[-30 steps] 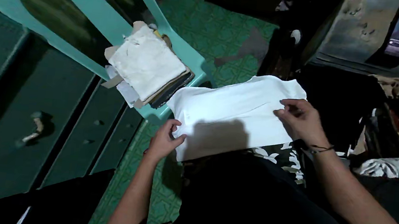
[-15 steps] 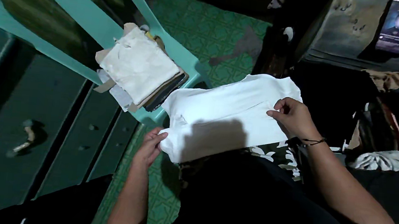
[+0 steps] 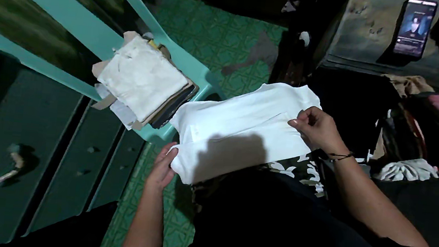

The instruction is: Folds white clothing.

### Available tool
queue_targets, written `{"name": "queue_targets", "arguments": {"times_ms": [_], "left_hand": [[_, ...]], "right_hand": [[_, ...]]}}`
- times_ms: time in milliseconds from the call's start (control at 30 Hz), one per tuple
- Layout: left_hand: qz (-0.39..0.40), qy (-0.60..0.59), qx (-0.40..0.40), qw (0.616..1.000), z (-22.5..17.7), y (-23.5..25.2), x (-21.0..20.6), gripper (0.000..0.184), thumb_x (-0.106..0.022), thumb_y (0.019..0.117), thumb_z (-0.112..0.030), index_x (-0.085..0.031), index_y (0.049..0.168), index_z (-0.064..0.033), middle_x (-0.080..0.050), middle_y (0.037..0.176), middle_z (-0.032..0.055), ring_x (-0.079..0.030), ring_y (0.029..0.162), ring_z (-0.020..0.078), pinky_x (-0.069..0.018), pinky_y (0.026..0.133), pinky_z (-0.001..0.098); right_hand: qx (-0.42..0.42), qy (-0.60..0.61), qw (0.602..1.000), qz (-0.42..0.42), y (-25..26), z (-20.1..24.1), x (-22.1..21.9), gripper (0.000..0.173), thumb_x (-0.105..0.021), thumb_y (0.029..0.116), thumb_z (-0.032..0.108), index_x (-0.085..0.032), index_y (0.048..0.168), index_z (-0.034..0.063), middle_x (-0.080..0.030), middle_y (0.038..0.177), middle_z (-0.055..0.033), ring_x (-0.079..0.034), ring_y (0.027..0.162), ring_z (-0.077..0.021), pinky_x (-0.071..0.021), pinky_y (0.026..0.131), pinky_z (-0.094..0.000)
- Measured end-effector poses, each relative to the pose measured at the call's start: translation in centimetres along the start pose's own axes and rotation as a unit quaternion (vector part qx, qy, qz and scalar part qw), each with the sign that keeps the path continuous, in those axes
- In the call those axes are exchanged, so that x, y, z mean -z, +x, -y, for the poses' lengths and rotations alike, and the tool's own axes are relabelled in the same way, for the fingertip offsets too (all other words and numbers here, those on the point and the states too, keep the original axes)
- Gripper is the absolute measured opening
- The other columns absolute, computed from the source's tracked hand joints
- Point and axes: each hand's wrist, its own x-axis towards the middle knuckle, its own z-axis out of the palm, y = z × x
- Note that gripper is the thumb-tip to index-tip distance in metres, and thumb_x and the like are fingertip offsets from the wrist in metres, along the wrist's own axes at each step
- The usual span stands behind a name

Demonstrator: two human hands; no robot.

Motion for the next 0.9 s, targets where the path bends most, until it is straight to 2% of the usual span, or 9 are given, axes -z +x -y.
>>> {"name": "queue_targets", "arguments": {"times_ms": [100, 233, 400, 533, 667, 733, 800, 833, 900], "left_hand": [[0.033, -0.024, 0.050, 0.998, 1.7, -0.9, 0.6, 0.071, -0.065, 0.0965, -0.044, -0.036, 0.150, -0.0065, -0.067, 0.123, 0.0109, -0.069, 0.107, 0.0202, -0.0614, 0.089, 0.0414], [0.036, -0.048, 0.074, 0.995, 3.4, -3.3, 0.6, 0.096, -0.080, 0.0834, -0.048, -0.028, 0.153, -0.0078, -0.067, 0.124, 0.0108, -0.070, 0.106, 0.0220, -0.0623, 0.087, 0.0419], [0.030, -0.034, 0.032, 0.998, 3.4, -4.9, 1.4, 0.087, -0.074, 0.0895, -0.037, -0.025, 0.157, -0.0107, -0.061, 0.135, 0.0093, -0.068, 0.110, 0.0208, -0.0620, 0.087, 0.0401], [0.008, -0.005, -0.020, 1.000, 1.0, -5.7, 1.6, 0.079, -0.066, 0.0953, -0.033, -0.025, 0.158, -0.0107, -0.059, 0.137, 0.0073, -0.069, 0.107, 0.0166, -0.0628, 0.083, 0.0352], [0.063, -0.004, 0.000, 0.998, -1.2, -6.6, 1.5, 0.098, -0.078, 0.0880, -0.037, -0.017, 0.162, -0.0176, -0.054, 0.144, 0.0101, -0.070, 0.109, 0.0248, -0.0643, 0.081, 0.0435], [0.108, -0.014, 0.041, 0.993, -1.9, -6.9, 1.5, 0.107, -0.082, 0.0849, -0.036, -0.010, 0.163, -0.0262, -0.048, 0.150, 0.0123, -0.068, 0.113, 0.0340, -0.0640, 0.080, 0.0538], [0.119, -0.002, 0.050, 0.992, -2.0, -7.1, 1.5, 0.104, -0.081, 0.0858, -0.034, -0.010, 0.162, -0.0278, -0.052, 0.147, 0.0113, -0.072, 0.105, 0.0320, -0.0655, 0.067, 0.0501], [0.113, -0.001, 0.044, 0.993, -1.9, -7.2, 1.6, 0.099, -0.079, 0.0871, -0.031, -0.015, 0.162, -0.0267, -0.055, 0.145, 0.0102, -0.073, 0.103, 0.0297, -0.0655, 0.064, 0.0471], [0.094, -0.012, 0.020, 0.995, -1.8, -7.2, 1.8, 0.077, -0.075, 0.0896, -0.023, -0.035, 0.156, -0.0236, -0.063, 0.137, 0.0083, -0.074, 0.100, 0.0269, -0.0657, 0.065, 0.0445]], "right_hand": [[-0.040, -0.025, 0.996, 0.078, -0.2, -1.3, 2.2, 0.035, -0.076, 0.0927, 0.035, -0.064, 0.094, 0.0019, -0.060, 0.075, -0.0101, -0.057, 0.067, -0.0217, -0.0498, 0.064, -0.0464], [-0.019, -0.064, 0.981, 0.184, -0.5, -4.0, 5.3, 0.035, -0.076, 0.0929, 0.030, -0.062, 0.074, 0.0043, -0.052, 0.061, -0.0048, -0.048, 0.055, -0.0158, -0.0414, 0.054, -0.0390], [-0.099, -0.082, 0.964, 0.232, -0.4, -4.7, 9.6, 0.016, -0.082, 0.0864, 0.012, -0.070, 0.086, 0.0021, -0.064, 0.072, -0.0089, -0.059, 0.065, -0.0179, -0.0512, 0.064, -0.0396], [-0.118, -0.033, 0.970, 0.208, -0.7, -6.0, 11.8, 0.014, -0.078, 0.0838, -0.005, -0.067, 0.091, 0.0007, -0.064, 0.076, -0.0080, -0.061, 0.070, -0.0160, -0.0526, 0.069, -0.0361], [-0.113, -0.032, 0.978, 0.170, -1.4, -6.6, 12.0, 0.014, -0.074, 0.0835, -0.012, -0.069, 0.086, 0.0009, -0.067, 0.078, -0.0076, -0.063, 0.074, -0.0158, -0.0535, 0.072, -0.0377], [-0.132, -0.011, 0.980, 0.151, -1.9, -6.3, 12.0, 0.014, -0.071, 0.0870, -0.010, -0.070, 0.095, 0.0004, -0.071, 0.083, -0.0081, -0.063, 0.070, -0.0142, -0.0543, 0.067, -0.0344], [-0.166, 0.053, 0.970, 0.169, -2.7, -5.9, 11.7, 0.026, -0.063, 0.0910, -0.010, -0.065, 0.115, 0.0008, -0.072, 0.089, -0.0093, -0.056, 0.055, -0.0111, -0.0462, 0.048, -0.0261], [-0.182, 0.090, 0.961, 0.186, -3.2, -5.8, 11.4, 0.036, -0.060, 0.0907, -0.010, -0.061, 0.125, 0.0031, -0.073, 0.094, -0.0103, -0.058, 0.054, -0.0126, -0.0469, 0.044, -0.0255], [-0.208, 0.136, 0.950, 0.190, -3.8, -6.3, 10.2, 0.049, -0.062, 0.0917, -0.009, -0.054, 0.137, 0.0091, -0.073, 0.099, -0.0116, -0.067, 0.061, -0.0186, -0.0555, 0.050, -0.0298]]}}
